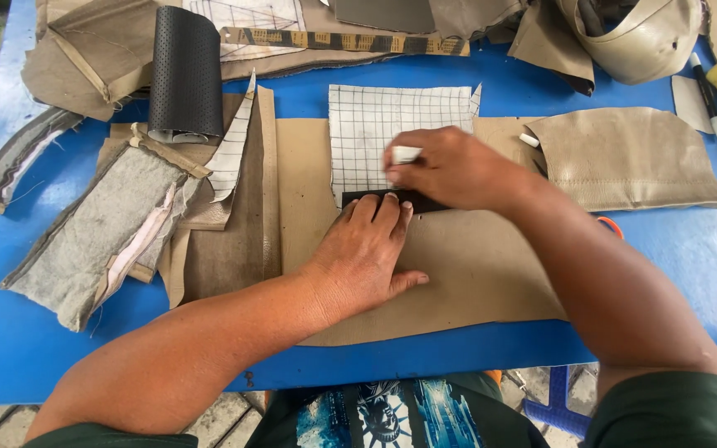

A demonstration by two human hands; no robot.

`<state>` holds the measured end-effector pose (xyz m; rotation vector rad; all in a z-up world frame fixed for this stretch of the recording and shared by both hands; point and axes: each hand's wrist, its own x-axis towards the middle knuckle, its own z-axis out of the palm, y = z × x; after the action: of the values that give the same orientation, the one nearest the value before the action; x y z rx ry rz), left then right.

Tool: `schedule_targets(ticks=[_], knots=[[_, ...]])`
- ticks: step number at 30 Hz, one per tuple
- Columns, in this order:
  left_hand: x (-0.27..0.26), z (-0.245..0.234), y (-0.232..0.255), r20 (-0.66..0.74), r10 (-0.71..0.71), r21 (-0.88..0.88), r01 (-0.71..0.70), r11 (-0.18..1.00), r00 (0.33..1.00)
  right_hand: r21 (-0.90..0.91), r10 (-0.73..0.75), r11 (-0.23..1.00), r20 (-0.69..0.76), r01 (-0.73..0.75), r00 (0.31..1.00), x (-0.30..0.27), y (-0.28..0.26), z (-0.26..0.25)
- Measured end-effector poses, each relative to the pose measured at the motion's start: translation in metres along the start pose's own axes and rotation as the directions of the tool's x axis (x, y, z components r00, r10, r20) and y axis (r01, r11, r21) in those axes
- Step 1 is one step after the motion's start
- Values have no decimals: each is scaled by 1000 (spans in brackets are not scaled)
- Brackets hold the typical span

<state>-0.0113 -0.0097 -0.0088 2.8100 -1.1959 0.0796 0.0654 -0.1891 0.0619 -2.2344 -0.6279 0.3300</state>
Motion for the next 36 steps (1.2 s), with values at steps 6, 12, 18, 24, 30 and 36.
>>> schedule_targets(ticks=[6,12,18,24,30,36], knots=[[9,-4,-10,63,14,-39,-12,999,998,80,208,976,-53,-204,977,-49,32,-45],[15,-5,-18,-11,-1,-29,1,1000,1000,17,-76,996,-230,82,970,-58,77,-31],[14,3,-38,-77,-68,-41,65,997,995,-360,-184,924,-120,130,976,-54,67,-3],[3,-35,-30,27,-1,-311,9,950,1000,-260,-12,965,25,18,1000,-63,35,-15],[9,-28,-32,167,-50,-562,136,816,985,-214,186,964,138,-154,973,-63,26,-18],[-2,6,-14,-135,61,-30,-66,997,989,-455,173,888,181,-73,968,-60,43,-13]])
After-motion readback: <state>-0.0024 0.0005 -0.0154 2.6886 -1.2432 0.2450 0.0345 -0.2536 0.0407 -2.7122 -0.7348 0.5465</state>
